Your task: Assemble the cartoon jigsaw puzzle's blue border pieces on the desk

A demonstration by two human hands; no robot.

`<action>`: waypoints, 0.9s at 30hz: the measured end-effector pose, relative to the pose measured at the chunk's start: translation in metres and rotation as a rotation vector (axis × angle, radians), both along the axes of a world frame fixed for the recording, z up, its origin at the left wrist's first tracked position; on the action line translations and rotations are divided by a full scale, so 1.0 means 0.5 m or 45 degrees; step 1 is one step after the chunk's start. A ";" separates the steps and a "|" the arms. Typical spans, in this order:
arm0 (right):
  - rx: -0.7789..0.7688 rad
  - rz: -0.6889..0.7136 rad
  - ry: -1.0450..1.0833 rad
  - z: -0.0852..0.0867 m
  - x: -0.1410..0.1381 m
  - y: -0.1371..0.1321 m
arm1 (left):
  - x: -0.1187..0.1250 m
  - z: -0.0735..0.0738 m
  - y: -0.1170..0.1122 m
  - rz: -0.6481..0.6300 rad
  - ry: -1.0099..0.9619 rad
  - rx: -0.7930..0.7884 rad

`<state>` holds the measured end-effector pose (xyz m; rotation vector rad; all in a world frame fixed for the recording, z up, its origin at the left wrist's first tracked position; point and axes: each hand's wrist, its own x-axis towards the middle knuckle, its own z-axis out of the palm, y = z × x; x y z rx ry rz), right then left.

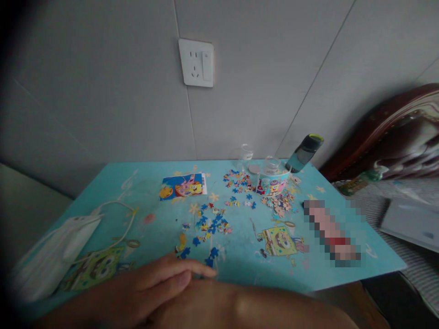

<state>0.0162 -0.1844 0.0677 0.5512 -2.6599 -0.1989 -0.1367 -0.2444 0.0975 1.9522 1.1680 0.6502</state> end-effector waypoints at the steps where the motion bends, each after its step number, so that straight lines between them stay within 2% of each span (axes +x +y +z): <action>1: 0.021 0.039 0.012 0.008 -0.005 0.008 | -0.020 -0.011 0.005 0.161 0.039 0.034; 3: 0.068 0.139 0.057 0.013 -0.014 0.030 | -0.064 -0.036 0.023 0.403 0.194 0.161; 4: 0.084 0.191 0.083 0.010 -0.018 0.043 | -0.086 -0.050 0.036 0.453 0.303 0.282; 6: 0.067 0.281 0.151 -0.004 -0.022 0.073 | -0.122 -0.080 0.061 0.473 0.536 0.615; 8: -0.016 0.263 0.234 -0.024 -0.020 0.101 | -0.142 -0.108 0.077 0.400 0.713 0.865; 10: -0.119 0.156 0.308 -0.043 -0.011 0.120 | -0.145 -0.131 0.077 0.430 0.757 0.919; 13: -0.299 0.025 0.338 -0.060 0.008 0.129 | -0.132 -0.150 0.057 0.375 0.667 0.837; 16: -0.411 -0.029 0.257 -0.062 0.025 0.126 | -0.122 -0.153 0.039 0.295 0.603 0.838; 20: -0.446 -0.148 0.213 -0.046 0.046 0.136 | -0.125 -0.150 0.037 0.245 0.548 0.887; 22: -0.431 -0.313 0.172 -0.037 0.060 0.158 | -0.130 -0.148 0.039 0.246 0.532 0.876; 26: -0.483 -1.012 0.027 -0.041 0.089 0.228 | -0.141 -0.146 0.039 0.252 0.508 0.844; 27: -0.515 -1.137 -0.005 -0.048 0.095 0.246 | -0.142 -0.147 0.037 0.254 0.508 0.843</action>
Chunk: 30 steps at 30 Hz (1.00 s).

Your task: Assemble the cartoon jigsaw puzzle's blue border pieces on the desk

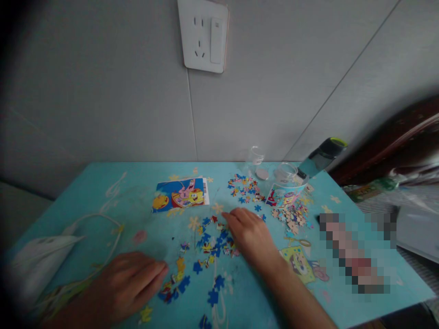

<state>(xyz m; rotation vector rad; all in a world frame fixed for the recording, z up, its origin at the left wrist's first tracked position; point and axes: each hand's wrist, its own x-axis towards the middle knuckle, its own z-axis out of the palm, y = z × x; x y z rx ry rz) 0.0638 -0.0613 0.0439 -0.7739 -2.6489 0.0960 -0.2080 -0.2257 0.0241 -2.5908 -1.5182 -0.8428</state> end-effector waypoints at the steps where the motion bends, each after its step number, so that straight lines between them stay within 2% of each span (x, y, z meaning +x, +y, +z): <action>1: -0.038 -0.104 -0.009 -0.009 0.006 0.017 | -0.001 -0.001 -0.001 -0.001 0.001 0.009; 3: -0.159 -0.237 0.018 -0.029 0.015 0.046 | -0.001 -0.005 -0.003 -0.008 0.020 0.014; 7: -0.302 -0.340 0.063 -0.060 0.024 0.081 | 0.007 -0.011 -0.004 -0.025 0.083 0.010; 14: -0.126 -0.482 0.090 -0.063 0.025 0.098 | -0.008 0.005 0.002 -0.071 0.144 0.062; 18: -0.114 -0.374 0.149 -0.048 0.015 0.077 | -0.031 0.014 0.007 -0.052 0.135 0.126; 23: -0.207 -0.057 0.167 -0.038 -0.006 0.032 | -0.049 0.020 0.018 0.060 0.070 0.235; 25: -0.218 0.029 0.147 -0.039 -0.014 0.017 | -0.054 0.021 0.024 0.105 0.038 0.217; 30: -0.255 0.132 0.129 -0.037 -0.025 -0.001 | -0.057 0.020 0.032 0.100 0.037 0.172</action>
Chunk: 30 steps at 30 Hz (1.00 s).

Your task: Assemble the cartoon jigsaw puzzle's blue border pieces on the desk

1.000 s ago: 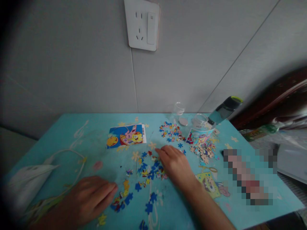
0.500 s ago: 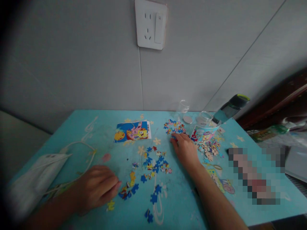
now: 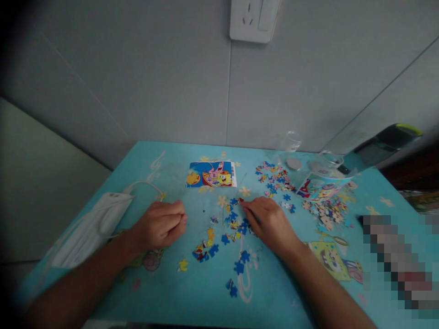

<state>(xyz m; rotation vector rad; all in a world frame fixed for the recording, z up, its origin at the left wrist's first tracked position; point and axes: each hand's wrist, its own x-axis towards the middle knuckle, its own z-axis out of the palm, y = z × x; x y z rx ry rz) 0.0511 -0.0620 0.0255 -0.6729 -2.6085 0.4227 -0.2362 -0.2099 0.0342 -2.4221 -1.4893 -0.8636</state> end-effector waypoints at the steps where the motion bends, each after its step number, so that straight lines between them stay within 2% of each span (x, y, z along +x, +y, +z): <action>1: -0.003 0.021 -0.004 0.002 0.000 -0.001 | 0.001 0.000 0.000 -0.003 -0.006 -0.005; 7: -0.054 0.144 -0.028 0.012 -0.002 -0.012 | 0.007 0.003 -0.008 -0.070 -0.022 -0.062; 13: -0.107 0.256 -0.035 0.005 -0.015 -0.030 | 0.016 0.014 -0.018 -0.162 -0.058 -0.170; 17: -0.095 0.230 -0.061 -0.005 -0.024 -0.038 | 0.017 0.014 -0.017 -0.192 0.041 -0.185; 22: -0.142 0.200 -0.086 -0.015 -0.029 -0.042 | 0.019 -0.005 -0.010 -0.194 0.205 -0.162; 30: -0.218 0.145 -0.086 -0.016 -0.026 -0.042 | 0.022 -0.018 -0.010 -0.172 0.233 -0.114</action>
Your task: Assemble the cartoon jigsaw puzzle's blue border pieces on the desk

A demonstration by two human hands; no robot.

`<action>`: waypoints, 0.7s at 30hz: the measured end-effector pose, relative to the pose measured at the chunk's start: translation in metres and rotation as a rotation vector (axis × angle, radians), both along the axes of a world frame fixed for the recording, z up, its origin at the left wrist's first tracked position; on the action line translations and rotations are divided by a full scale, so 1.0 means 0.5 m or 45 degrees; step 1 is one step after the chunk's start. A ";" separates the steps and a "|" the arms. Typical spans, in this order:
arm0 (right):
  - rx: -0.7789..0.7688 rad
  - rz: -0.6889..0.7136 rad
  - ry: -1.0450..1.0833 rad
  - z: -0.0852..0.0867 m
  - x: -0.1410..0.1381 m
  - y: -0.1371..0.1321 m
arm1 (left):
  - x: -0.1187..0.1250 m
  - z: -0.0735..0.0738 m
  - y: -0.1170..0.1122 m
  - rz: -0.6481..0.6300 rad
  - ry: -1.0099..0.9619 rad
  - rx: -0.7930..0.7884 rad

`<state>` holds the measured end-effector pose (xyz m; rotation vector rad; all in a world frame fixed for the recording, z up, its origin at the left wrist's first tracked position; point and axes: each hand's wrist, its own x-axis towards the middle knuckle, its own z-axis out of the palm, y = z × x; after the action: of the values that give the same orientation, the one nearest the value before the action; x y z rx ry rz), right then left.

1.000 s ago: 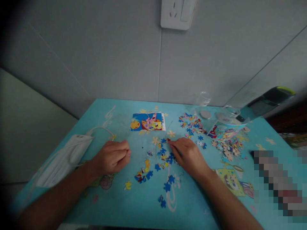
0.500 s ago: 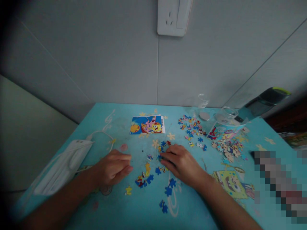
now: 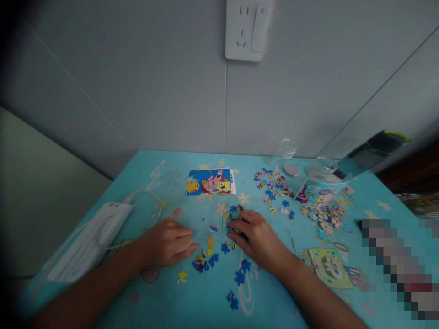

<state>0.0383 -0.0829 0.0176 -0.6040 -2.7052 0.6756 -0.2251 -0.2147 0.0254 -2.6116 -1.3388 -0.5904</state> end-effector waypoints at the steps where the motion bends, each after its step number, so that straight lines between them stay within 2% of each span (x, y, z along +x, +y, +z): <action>1: -0.004 -0.008 -0.003 0.002 0.001 0.000 | 0.000 0.001 0.000 -0.003 0.006 0.007; 11: -0.045 -0.063 -0.041 0.011 0.002 0.001 | 0.001 -0.003 0.001 -0.029 0.031 0.029; 16: -0.107 -0.045 -0.003 0.034 0.017 0.023 | -0.001 -0.001 0.002 -0.043 0.029 0.028; 21: -0.054 -0.242 0.107 0.067 0.050 0.055 | -0.001 0.000 0.004 -0.060 0.019 0.010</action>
<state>0.0633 -0.0556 0.0513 -0.8124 -2.5220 0.6935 -0.2259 -0.2126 0.0253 -2.6422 -1.2716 -0.5806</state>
